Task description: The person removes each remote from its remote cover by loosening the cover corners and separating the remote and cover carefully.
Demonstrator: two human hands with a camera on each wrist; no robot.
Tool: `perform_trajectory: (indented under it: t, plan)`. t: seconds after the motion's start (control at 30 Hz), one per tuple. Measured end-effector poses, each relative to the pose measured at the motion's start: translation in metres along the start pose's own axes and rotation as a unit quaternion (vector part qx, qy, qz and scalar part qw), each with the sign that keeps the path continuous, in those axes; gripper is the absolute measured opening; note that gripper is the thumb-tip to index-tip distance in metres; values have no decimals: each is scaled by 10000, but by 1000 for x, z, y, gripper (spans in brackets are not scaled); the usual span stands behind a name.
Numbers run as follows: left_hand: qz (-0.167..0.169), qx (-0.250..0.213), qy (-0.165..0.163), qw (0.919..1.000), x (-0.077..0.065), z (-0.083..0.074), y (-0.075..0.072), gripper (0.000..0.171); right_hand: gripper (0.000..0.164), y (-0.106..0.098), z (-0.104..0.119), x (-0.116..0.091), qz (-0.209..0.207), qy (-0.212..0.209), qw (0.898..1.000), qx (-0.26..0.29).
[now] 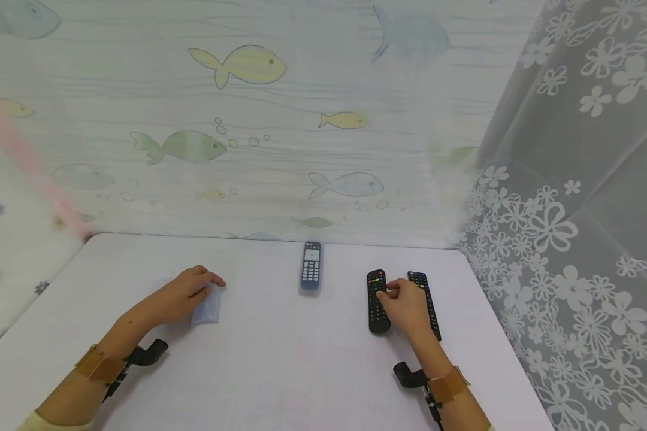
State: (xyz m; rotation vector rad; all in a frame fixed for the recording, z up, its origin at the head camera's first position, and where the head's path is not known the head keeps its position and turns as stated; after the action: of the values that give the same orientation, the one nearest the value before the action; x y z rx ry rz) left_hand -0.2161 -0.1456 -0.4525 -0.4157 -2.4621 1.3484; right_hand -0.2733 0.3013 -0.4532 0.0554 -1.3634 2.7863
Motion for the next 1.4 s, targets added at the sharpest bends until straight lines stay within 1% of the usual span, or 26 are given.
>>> perform_trajectory:
  t: [0.2, 0.43, 0.53, 0.67, 0.77, 0.83, 0.93, 1.03, 1.13, 1.23, 1.4]
  plan:
    - [-25, 45, 67, 10000, -1, -4, -2, 29, 36, -3, 2, -4, -38, -46, 9999, -94]
    - [-38, 69, -85, 9999, -4, -4, 0, 29, 30, -4, 5, -5, -119, -152, 9994, -273]
    - [-156, 73, -112, 9998, -4, -4, -2, 27, 29, -6, 8, -5, -200, -207, 9992, -280]
    - [-436, 4, -106, 9990, -2, -6, -5, 29, 29, -8, 15, -7, -418, -381, 9974, -445]
    - [-628, -207, -2, 9978, 2, -13, -5, 34, 28, -9, 22, -9, -616, -597, 9948, -555]
    - [-695, -367, 106, 9969, 6, -20, -3, 38, 29, -7, 29, -10, -669, -787, 9932, -538]
    - [-709, -506, 280, 9958, 13, -31, 4, 42, 30, -2, 40, -12, -633, -1058, 9915, -417]
    - [-605, -604, 380, 9956, 20, -41, 12, 45, 32, 7, 53, -13, -525, -1257, 9902, -295]
    - [-368, -830, 382, 9951, 27, -52, 23, 48, 35, 17, 66, -13, -372, -1397, 9894, -163]
    - [-169, -1041, 392, 9937, 36, -62, 33, 50, 40, 30, 82, -12, -207, -1643, 9861, -116]
    - [32, -1191, 309, 9924, 56, -78, 53, 57, 46, 51, 103, -9, -22, -2097, 9773, -297]
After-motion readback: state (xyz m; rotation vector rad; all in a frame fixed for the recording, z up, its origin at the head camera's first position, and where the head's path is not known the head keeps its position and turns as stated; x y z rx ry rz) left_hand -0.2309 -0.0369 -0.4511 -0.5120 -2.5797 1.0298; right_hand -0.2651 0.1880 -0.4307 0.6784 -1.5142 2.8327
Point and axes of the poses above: each hand's wrist, its own x-axis towards the middle knuckle, its own y-axis out of the palm, z = x × y, the point moved 10 cm from there along x, towards the middle knuckle, and after that the axes turned 3 degrees about y, right-handed, at the moved point
